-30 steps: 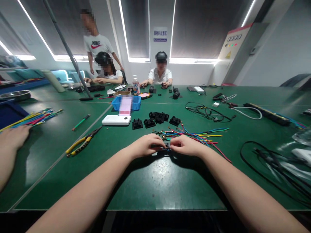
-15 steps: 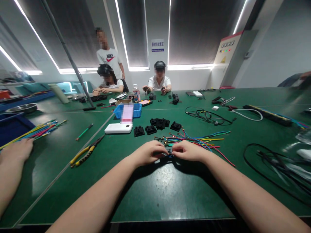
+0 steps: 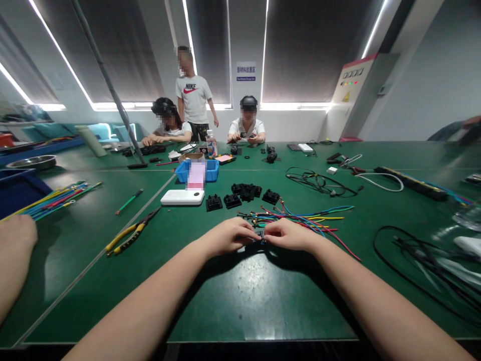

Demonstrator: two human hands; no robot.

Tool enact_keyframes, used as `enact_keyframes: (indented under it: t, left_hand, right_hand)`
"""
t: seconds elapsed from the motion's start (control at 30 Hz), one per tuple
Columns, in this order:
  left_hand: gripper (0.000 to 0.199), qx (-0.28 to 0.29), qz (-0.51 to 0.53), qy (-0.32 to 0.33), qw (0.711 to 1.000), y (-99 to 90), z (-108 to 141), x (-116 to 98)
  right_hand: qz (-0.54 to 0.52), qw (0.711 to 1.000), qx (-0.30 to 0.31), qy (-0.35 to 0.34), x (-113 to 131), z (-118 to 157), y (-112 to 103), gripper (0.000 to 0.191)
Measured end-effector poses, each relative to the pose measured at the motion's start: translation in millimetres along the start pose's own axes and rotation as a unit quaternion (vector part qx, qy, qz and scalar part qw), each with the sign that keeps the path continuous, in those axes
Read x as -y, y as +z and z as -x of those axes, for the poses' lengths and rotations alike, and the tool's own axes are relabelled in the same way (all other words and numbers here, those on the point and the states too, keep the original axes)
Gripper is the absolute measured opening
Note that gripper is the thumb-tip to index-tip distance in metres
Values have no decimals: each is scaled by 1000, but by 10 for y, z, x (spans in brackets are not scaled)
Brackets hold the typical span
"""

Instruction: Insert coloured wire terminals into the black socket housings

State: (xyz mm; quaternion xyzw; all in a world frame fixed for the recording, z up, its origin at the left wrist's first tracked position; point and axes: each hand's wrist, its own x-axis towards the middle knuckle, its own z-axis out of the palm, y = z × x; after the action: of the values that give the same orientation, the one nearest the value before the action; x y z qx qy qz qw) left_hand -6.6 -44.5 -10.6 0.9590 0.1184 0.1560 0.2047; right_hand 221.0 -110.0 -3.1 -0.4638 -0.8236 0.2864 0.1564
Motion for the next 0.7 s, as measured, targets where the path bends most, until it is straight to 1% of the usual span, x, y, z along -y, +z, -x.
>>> enact_keyframes:
  t: [0.27,0.53,0.7]
  left_hand:
    - [26,0,6,-4,1000,-1,-20,-10]
    - [28,-3,5,3,1000,-25,10,-63]
    - [30,-11,-9,9,1000,5,14,-33]
  right_hand:
    - [-15,1000,-6,2,-14,-13,27,22]
    - [-35,999,5,7,-37,-28,53,23]
    - [-34,999,4,4,-43,-28,54,27]
